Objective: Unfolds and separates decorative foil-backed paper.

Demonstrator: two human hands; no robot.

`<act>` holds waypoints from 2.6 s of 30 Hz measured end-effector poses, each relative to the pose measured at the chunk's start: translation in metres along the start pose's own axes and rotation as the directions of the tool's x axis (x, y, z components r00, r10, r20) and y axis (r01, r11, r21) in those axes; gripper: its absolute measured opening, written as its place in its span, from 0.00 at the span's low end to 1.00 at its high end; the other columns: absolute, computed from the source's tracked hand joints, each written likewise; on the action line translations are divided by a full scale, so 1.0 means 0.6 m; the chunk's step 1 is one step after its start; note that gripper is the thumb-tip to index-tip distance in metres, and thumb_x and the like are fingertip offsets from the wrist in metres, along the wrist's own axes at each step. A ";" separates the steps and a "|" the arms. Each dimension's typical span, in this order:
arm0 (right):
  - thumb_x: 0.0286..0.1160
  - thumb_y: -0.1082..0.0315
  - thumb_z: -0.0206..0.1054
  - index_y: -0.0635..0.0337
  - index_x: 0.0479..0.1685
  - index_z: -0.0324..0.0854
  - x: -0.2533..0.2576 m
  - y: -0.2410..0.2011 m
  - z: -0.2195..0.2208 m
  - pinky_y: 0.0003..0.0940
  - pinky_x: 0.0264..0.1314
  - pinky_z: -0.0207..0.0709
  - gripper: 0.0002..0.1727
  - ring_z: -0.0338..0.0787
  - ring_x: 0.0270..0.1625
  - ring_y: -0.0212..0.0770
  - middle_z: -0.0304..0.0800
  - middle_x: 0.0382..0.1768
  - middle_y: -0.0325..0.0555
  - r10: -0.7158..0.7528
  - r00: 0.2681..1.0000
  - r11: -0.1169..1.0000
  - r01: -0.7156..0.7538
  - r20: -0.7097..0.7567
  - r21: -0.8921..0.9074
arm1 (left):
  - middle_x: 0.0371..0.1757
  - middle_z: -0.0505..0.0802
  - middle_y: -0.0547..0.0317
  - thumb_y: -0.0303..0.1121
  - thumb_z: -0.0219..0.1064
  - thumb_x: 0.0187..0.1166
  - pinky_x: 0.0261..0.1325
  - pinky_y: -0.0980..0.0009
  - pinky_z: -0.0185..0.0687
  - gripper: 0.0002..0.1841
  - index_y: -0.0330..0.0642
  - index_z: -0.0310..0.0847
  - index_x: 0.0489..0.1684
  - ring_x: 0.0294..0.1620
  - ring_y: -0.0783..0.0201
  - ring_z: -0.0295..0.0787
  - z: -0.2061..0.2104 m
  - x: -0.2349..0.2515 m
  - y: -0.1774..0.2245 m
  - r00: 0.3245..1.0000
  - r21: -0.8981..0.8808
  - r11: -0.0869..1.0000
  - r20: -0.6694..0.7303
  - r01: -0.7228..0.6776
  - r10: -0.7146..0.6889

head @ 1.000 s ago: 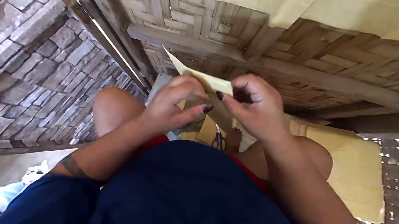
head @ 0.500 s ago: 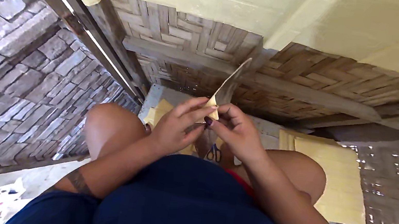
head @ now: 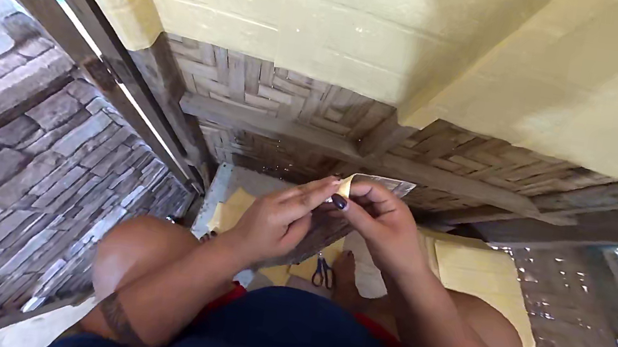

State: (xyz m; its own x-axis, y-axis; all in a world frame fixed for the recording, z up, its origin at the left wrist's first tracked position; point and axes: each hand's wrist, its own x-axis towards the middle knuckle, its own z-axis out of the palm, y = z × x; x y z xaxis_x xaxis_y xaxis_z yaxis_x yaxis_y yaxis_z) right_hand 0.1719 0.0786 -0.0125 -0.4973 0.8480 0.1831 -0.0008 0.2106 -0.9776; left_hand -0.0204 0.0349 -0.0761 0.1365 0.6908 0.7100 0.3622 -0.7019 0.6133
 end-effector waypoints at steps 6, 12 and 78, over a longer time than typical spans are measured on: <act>0.74 0.69 0.73 0.56 0.51 0.89 0.025 0.008 0.040 0.31 0.51 0.91 0.09 0.95 0.44 0.33 0.96 0.41 0.39 -0.009 1.000 1.000 0.009 0.029 0.013 | 0.69 0.90 0.45 0.21 0.54 0.84 0.70 0.69 0.84 0.22 0.33 0.79 0.75 0.67 0.65 0.89 -0.031 -0.018 -0.010 0.992 -0.069 0.995 -0.097 0.077 -0.084; 0.80 0.63 0.69 0.51 0.50 0.87 0.027 0.002 0.051 0.26 0.52 0.88 0.07 0.92 0.44 0.26 0.94 0.41 0.30 -0.117 0.990 0.991 0.121 0.074 -0.056 | 0.73 0.88 0.45 0.21 0.55 0.85 0.72 0.66 0.84 0.19 0.37 0.84 0.70 0.71 0.61 0.87 -0.043 -0.013 -0.020 0.992 -0.093 0.995 -0.122 0.020 -0.032; 0.77 0.70 0.64 0.62 0.45 0.88 -0.039 0.055 -0.010 0.34 0.51 0.87 0.09 0.91 0.44 0.34 0.91 0.41 0.45 -0.010 0.992 0.838 0.078 0.128 -0.541 | 0.48 0.96 0.58 0.29 0.57 0.78 0.53 0.71 0.89 0.17 0.39 0.92 0.55 0.46 0.73 0.91 -0.011 -0.016 -0.022 0.904 -0.080 0.920 0.235 0.384 -0.357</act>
State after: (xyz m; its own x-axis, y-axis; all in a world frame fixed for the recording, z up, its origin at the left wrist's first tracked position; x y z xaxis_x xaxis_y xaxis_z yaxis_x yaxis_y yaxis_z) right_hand 0.1886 0.0689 -0.0485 -0.6042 0.7768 0.1777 0.4297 0.5055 -0.7482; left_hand -0.0324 0.0364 -0.0892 0.2106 0.9159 0.3418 0.3115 -0.3942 0.8646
